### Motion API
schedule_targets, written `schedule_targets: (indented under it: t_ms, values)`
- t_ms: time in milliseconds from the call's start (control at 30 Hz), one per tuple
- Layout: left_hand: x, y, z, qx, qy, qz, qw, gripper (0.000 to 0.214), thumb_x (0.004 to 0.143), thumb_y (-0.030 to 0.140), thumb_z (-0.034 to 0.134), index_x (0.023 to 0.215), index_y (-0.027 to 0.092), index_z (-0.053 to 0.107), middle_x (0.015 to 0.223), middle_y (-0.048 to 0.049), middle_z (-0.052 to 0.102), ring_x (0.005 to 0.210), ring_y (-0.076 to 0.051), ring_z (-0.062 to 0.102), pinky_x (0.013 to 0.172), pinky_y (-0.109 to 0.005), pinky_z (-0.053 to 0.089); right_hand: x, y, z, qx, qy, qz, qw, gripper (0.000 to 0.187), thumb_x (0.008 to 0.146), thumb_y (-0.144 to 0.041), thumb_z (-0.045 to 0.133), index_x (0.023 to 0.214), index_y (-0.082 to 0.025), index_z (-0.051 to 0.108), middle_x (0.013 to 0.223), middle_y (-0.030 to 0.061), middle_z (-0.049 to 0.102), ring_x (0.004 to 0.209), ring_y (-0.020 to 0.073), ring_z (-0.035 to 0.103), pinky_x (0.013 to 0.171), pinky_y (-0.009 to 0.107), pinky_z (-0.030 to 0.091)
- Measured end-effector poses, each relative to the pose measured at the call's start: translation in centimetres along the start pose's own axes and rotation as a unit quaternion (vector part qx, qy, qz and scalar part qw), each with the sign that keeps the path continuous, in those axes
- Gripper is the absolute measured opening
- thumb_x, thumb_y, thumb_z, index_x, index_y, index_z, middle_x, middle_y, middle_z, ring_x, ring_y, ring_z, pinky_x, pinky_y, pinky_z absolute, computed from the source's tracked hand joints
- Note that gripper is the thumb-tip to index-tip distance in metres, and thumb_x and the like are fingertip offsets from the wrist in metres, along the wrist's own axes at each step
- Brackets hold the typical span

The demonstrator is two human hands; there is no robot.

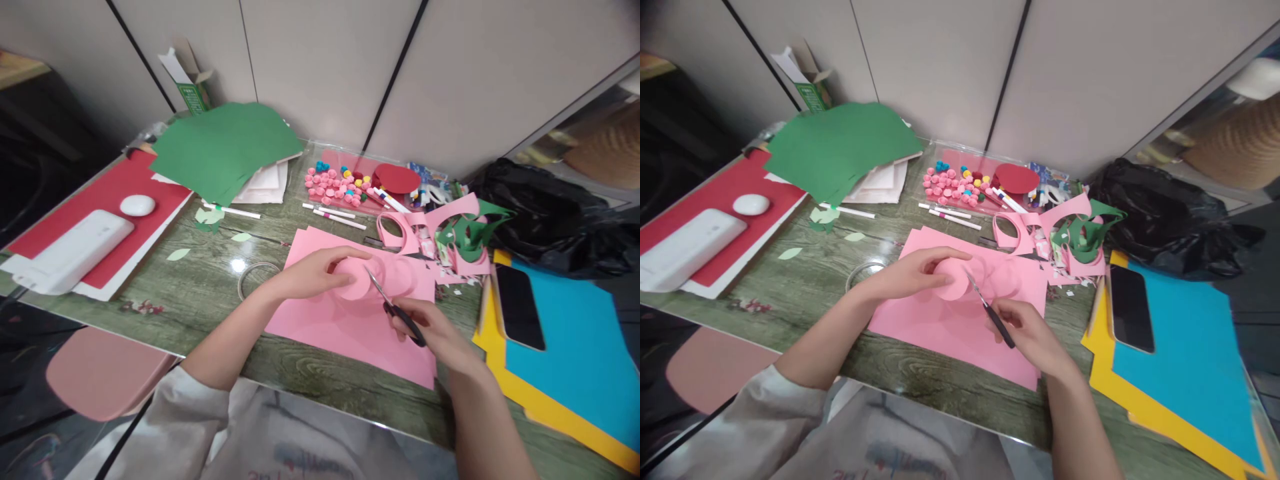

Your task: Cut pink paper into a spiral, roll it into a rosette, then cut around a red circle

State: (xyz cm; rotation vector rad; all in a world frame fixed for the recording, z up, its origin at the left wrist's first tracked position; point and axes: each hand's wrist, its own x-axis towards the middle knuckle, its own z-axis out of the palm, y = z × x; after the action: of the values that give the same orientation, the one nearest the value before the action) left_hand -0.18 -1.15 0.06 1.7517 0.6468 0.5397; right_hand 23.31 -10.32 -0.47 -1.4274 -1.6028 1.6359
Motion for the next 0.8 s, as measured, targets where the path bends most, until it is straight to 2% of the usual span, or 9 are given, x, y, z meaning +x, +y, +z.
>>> schedule_targets:
  t_ms: [367, 800]
  values:
    - [0.00, 0.19, -0.29, 0.011, 0.027, -0.028, 0.999, 0.044, 0.079, 0.013, 0.050, 0.121, 0.022, 0.053, 0.130, -0.0055, 0.054, 0.118, -0.020, 0.049, 0.099, -0.036, 0.038, -0.05, -0.44, 0.11, -0.016, 0.008, 0.011, 1.000, 0.029, 0.085, -0.038, 0.053, 0.065, -0.017, 0.049, 0.058, -0.0022, 0.047, 0.056, 0.0107, 0.043, 0.053, 0.023, 0.031]
    - [-0.09, -0.16, -0.39, -0.005, 0.030, -0.006, 1.000, 0.042, 0.080, 0.012, 0.050, 0.120, 0.022, 0.055, 0.127, -0.0060, 0.056, 0.115, -0.019, 0.051, 0.097, -0.035, 0.039, -0.04, -0.66, 0.17, -0.015, 0.011, 0.021, 1.000, 0.030, 0.083, -0.039, 0.054, 0.065, -0.017, 0.049, 0.057, -0.0026, 0.046, 0.055, 0.0099, 0.043, 0.051, 0.022, 0.031]
